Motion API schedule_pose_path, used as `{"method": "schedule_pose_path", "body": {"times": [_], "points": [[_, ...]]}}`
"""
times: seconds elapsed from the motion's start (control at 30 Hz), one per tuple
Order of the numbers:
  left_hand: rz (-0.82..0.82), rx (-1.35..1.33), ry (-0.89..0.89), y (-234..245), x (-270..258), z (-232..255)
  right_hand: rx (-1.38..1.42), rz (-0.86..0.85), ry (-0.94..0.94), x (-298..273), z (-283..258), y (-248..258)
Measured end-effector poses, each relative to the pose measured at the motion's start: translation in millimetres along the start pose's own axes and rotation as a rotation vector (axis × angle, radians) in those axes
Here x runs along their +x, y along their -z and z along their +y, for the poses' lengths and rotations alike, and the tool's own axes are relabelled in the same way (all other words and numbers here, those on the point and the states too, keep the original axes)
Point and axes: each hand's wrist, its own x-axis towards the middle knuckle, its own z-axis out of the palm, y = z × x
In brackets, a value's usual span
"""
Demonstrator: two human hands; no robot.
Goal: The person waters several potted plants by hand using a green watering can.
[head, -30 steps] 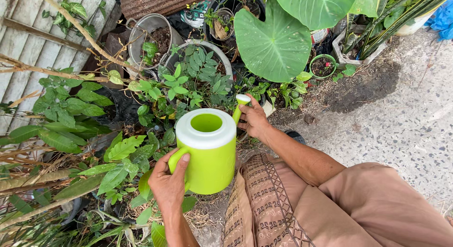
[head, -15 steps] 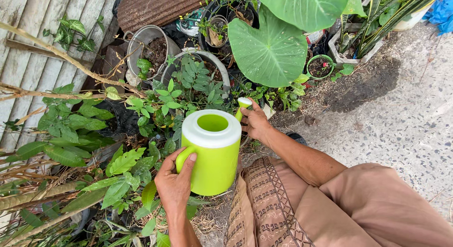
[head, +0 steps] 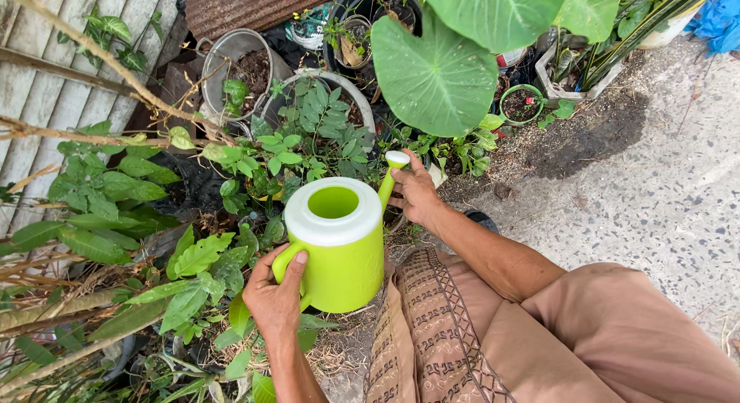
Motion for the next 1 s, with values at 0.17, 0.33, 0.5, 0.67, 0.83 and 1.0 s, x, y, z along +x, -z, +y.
{"method": "schedule_pose_path", "body": {"times": [0.17, 0.33, 0.5, 0.67, 0.83, 1.0], "points": [[0.043, 0.003, -0.04, 16, -1, -22, -0.025, -0.011, 0.03, -7, 3, -6], [0.057, -0.01, -0.005, 24, -4, -31, -0.048, -0.017, 0.047, -9, 10, -8], [0.076, 0.011, 0.002, 35, -7, -34, -0.069, -0.038, 0.063, -11, 17, -9], [0.108, 0.161, -0.029, 46, -9, -32, -0.095, -0.068, 0.056, -12, 25, -10], [0.077, 0.187, -0.054, 35, -13, -12, -0.068, -0.052, -0.005, -9, 26, -8], [0.031, 0.208, -0.024, 14, -10, 9, -0.014, 0.01, -0.059, -1, 29, -3]]}}
